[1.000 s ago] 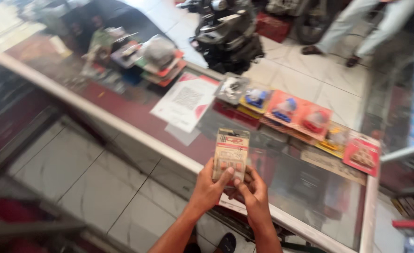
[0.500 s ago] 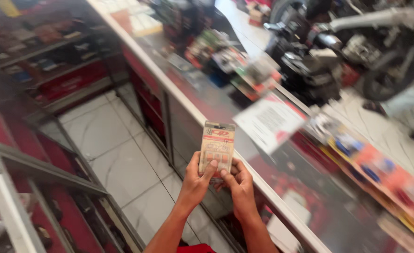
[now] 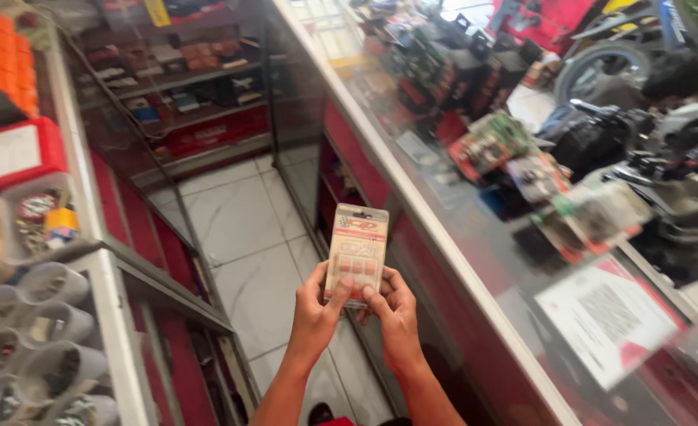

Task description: The person picks up several packaged motorcycle parts from a wall rack and places them on a glass display counter one by one.

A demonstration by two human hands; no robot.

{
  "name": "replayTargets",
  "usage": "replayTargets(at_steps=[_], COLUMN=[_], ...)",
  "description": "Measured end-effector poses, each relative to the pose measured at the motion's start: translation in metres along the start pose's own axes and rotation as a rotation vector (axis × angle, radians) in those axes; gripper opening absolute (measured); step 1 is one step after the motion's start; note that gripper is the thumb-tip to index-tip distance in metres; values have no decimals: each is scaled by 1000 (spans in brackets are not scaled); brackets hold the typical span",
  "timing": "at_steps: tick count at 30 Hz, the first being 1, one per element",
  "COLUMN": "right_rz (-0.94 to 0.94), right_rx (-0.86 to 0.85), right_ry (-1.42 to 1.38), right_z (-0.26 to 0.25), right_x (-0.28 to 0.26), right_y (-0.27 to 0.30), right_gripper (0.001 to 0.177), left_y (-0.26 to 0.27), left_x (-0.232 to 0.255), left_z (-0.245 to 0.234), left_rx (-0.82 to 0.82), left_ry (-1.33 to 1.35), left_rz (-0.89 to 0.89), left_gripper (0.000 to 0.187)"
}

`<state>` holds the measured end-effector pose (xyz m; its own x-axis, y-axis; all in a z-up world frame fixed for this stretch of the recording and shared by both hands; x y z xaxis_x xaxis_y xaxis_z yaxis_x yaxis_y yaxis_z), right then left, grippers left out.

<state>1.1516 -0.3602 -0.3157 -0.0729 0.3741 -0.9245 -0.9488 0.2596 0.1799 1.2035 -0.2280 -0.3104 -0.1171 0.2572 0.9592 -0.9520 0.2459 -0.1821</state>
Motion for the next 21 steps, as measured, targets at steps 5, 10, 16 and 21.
replayTargets(at_steps=[5, 10, 16, 21], right_rz=[66, 90, 142, 99], right_rx=[-84, -161, -218, -246], right_ry=[20, 29, -2, -14], right_z=[41, 71, 113, 144], right_x=[2, 17, 27, -5], right_y=[-41, -90, -164, -236], right_gripper=[41, 36, 20, 19], left_y=[-29, -61, -118, -196], left_x=[-5, -21, -29, -11], left_z=[-43, -80, -123, -131], left_rx=[112, 186, 276, 240], left_ry=[-7, -17, 7, 70], left_rz=[15, 25, 75, 145], left_gripper=[35, 30, 27, 24])
Point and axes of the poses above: each hand's wrist, its own y-axis away from the middle knuckle, its own z-axis out of the palm, x = y × z, the point moved 6 cm from there along -y, towards the middle knuckle, and after that the axes turned 11 degrees about z, right-handed, at the moved point
